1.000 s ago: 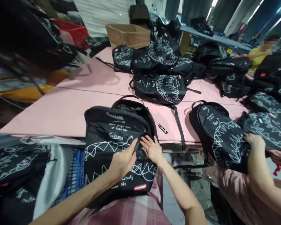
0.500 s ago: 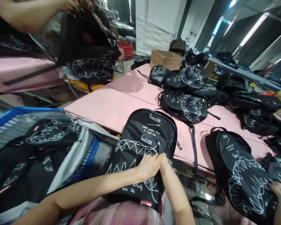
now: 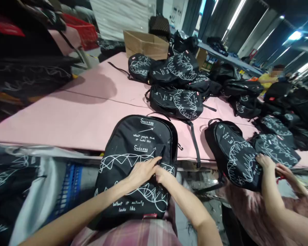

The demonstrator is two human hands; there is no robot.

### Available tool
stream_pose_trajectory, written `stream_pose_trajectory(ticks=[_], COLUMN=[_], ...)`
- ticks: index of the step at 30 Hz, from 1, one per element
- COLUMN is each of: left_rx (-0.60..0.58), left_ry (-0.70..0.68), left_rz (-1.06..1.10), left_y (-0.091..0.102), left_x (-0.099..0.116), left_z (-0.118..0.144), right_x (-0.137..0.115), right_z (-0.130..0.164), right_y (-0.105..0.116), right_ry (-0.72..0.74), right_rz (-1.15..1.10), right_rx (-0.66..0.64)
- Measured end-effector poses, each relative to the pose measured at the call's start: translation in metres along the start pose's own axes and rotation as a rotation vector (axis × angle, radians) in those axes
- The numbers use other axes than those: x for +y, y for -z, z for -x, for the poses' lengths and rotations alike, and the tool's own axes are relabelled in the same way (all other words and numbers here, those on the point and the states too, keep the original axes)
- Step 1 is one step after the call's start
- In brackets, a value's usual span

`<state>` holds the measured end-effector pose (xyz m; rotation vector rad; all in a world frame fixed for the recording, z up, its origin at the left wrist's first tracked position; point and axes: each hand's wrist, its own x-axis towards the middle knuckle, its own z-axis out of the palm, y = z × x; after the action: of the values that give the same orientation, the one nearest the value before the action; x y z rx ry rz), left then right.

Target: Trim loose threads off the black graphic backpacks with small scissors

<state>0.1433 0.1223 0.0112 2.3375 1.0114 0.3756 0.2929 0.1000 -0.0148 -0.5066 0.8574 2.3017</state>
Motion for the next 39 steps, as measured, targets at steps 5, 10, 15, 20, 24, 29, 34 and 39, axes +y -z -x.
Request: stream_pose_trajectory(ticks=[5,10,15,20,24,29,34,39], left_rx=[0.494,0.564,0.495,0.319,0.330,0.676,0.682,0.550], left_ry=[0.096,0.500,0.171,-0.122,-0.013,0.448,0.724,0.721], left_rz=[-0.054,0.203,0.438,0.190,0.106,0.463,0.972,1.439], left_y=[0.066,0.126,0.145,0.123,0.069,0.051,0.078,0.084], left_x=[-0.073,-0.122,-0.099,-0.089,-0.093,-0.097,-0.111,-0.115], left_z=[-0.014,-0.061,-0.030,0.083,0.151,0.160,0.115,0.087], right_x=[-0.023,-0.053,-0.048,0.023,0.072,0.091,0.089,0.094], right_z=[0.021,0.041,0.039,0.060,0.055,0.022,0.019,0.024], right_y=[-0.013,-0.068,-0.128,-0.105,-0.022,0.042,0.041,0.039], right_ry=[-1.056,-2.537,-2.491,-1.641,-0.929,-0.968,-1.029,-1.062], right_rz=[-1.224,-2.683,-2.619,-3.023,-3.093,-3.220,-3.229,-3.228], right_rx=[-0.218,-0.732,-0.598,0.087,-0.090,-0.350,-0.309,-0.355])
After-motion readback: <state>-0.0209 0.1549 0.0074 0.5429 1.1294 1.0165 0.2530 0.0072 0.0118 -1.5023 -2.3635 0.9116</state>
